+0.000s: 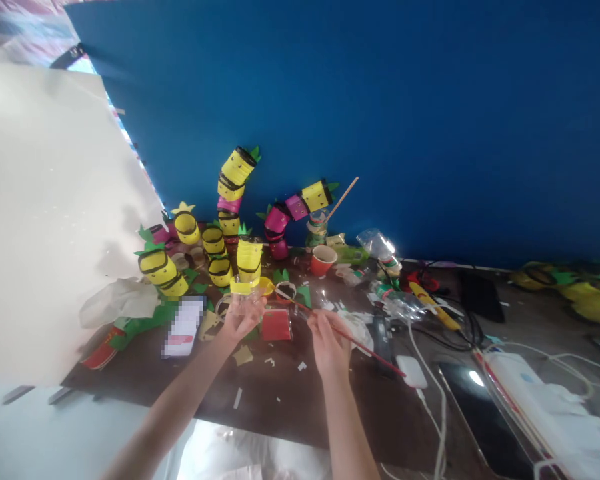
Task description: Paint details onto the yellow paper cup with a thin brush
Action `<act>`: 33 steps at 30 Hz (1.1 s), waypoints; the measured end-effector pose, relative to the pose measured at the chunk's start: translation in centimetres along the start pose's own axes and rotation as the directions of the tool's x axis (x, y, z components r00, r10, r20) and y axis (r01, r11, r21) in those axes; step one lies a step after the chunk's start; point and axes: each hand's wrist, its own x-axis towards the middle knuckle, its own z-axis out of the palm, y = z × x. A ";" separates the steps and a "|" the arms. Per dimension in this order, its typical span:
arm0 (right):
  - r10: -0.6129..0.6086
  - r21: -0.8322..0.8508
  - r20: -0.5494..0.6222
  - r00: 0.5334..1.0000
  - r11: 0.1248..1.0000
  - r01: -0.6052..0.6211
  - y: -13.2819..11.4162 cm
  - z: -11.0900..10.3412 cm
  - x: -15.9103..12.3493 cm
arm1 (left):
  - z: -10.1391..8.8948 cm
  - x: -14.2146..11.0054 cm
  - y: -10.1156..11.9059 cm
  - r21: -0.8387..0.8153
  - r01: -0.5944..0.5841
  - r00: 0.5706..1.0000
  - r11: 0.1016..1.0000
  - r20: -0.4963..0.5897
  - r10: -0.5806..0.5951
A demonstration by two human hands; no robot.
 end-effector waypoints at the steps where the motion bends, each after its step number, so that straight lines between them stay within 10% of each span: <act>1: 0.007 -0.019 0.016 1.000 1.000 -0.006 0.1 0.1 0.0 | -0.1 0.0 0.1 -0.003 0.029 1.000 1.000 0.004 -0.029; 33: 0.006 -0.394 0.214 0.977 0.916 0.081 -0.5 0.7 -0.3 | -0.9 0.6 -0.8 0.064 -0.070 0.996 0.995 -0.058 0.074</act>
